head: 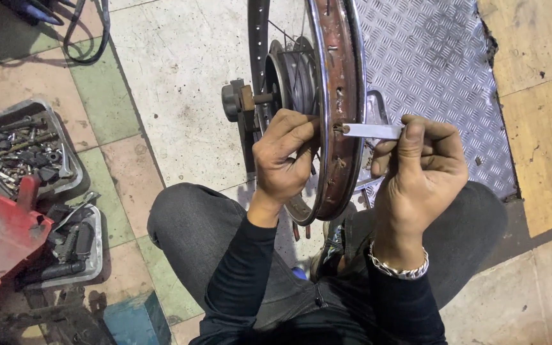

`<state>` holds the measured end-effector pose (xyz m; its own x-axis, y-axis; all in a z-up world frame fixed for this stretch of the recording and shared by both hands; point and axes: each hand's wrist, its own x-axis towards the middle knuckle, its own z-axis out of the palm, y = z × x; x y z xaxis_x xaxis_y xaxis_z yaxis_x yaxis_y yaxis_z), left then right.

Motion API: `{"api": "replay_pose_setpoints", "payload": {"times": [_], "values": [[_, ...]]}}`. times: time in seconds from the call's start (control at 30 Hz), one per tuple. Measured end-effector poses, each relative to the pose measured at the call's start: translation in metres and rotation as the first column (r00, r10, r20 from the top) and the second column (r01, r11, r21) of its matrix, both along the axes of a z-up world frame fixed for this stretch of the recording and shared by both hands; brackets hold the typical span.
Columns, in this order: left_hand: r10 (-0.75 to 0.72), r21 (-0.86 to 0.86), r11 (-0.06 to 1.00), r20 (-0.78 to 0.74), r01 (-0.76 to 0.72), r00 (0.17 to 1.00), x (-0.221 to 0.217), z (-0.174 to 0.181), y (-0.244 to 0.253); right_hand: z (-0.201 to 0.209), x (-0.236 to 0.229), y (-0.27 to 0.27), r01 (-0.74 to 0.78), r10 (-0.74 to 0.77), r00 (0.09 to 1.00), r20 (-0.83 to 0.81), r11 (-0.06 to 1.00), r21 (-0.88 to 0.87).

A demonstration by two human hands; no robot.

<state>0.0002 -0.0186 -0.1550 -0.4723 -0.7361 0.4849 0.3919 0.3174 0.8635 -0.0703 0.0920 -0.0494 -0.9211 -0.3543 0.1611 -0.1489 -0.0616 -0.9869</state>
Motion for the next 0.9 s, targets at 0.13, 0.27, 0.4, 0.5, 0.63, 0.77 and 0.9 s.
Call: {"api": "replay_pose_setpoints", "payload": {"times": [0.13, 0.27, 0.4, 0.5, 0.63, 0.77, 0.9], "values": [[0.085, -0.010, 0.996, 0.030, -0.084, 0.996, 0.000, 0.014, 0.000, -0.004, 0.015, 0.004, 0.004, 0.015, 0.987, -0.159, 0.993, 0.120], [0.130, -0.055, 0.990, 0.028, -0.128, 0.991, 0.000, 0.019, 0.002, -0.007, 0.014, 0.004, -0.006, 0.009, 0.998, -0.057, 0.999, 0.045], [0.165, -0.076, 0.984, 0.062, -0.160, 0.984, 0.002, 0.026, 0.002, -0.004, 0.025, 0.008, 0.006, 0.005, 0.997, -0.080, 0.991, 0.133], [0.122, -0.049, 0.991, 0.010, -0.121, 0.993, -0.004, 0.011, 0.005, 0.001, 0.010, 0.004, 0.020, -0.013, 0.998, -0.061, 0.994, 0.111], [0.094, -0.025, 0.995, 0.028, -0.093, 0.995, -0.005, 0.012, 0.000, -0.009, 0.013, 0.010, -0.053, 0.067, 0.992, -0.105, 0.990, 0.131], [0.047, 0.067, 0.997, -0.148, -0.038, 0.988, -0.015, 0.014, 0.000, -0.023, 0.011, 0.012, 0.010, -0.011, 0.994, -0.113, 1.000, -0.009], [-0.067, 0.200, 0.975, -0.159, 0.098, 0.985, -0.014, 0.005, -0.002, -0.019, 0.016, 0.013, -0.054, 0.049, 0.997, -0.065, 0.996, -0.071]]}}
